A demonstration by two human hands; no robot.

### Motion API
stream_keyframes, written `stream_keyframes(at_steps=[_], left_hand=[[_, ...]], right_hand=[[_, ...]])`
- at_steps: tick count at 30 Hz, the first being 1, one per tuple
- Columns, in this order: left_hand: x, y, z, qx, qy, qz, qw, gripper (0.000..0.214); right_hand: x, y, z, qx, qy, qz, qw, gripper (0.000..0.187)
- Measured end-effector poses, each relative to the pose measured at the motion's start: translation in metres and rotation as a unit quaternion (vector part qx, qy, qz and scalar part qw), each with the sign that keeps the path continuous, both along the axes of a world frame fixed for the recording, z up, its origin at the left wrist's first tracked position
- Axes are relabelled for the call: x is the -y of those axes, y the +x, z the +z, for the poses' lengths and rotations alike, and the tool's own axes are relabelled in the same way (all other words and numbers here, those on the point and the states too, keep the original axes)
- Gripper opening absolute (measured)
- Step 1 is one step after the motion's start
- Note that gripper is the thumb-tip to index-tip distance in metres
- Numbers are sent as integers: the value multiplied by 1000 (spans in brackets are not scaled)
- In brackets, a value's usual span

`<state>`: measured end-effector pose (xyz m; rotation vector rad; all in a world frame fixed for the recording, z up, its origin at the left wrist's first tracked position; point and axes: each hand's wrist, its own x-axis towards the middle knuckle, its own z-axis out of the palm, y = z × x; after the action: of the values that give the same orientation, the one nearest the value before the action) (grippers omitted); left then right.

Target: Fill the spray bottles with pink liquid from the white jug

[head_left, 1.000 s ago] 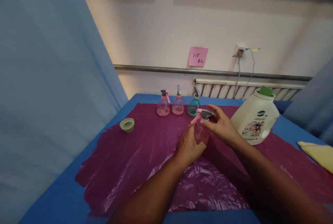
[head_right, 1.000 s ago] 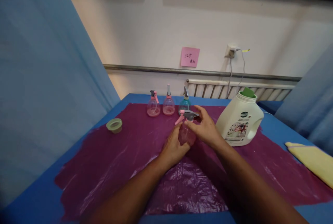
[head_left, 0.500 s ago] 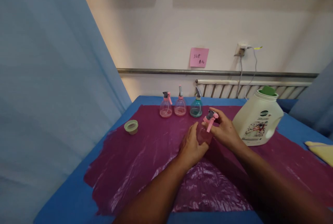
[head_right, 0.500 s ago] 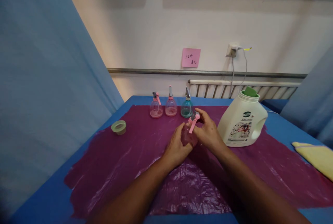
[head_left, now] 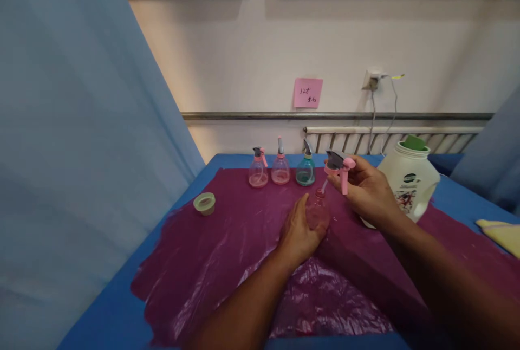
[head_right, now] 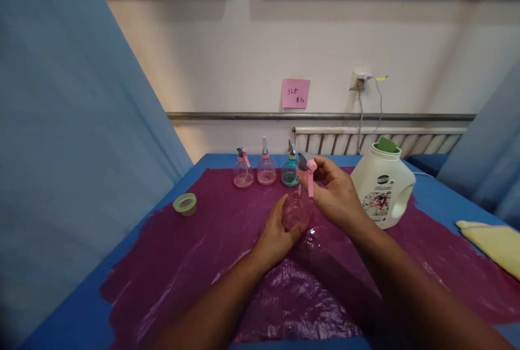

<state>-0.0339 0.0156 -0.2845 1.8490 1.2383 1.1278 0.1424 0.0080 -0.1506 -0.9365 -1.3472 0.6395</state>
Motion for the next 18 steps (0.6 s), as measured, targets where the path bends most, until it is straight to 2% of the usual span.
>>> stream_keyframes(at_steps=[5, 10, 15, 18], left_hand=[[-1, -3, -1, -4, 0, -9, 1000, 90], [0, -5, 3, -12, -1, -25, 1000, 93], [2, -4, 7, -6, -15, -16, 1000, 98], [3, -4, 8, 4, -14, -12, 1000, 96]], right_hand=[[5, 0, -3, -67, 26, -41, 997, 50], [16, 5, -14, -44, 18, -49, 998, 49], [37, 5, -2, 17, 24, -81, 996, 45], [48, 1, 8, 50, 71, -71, 994, 39]])
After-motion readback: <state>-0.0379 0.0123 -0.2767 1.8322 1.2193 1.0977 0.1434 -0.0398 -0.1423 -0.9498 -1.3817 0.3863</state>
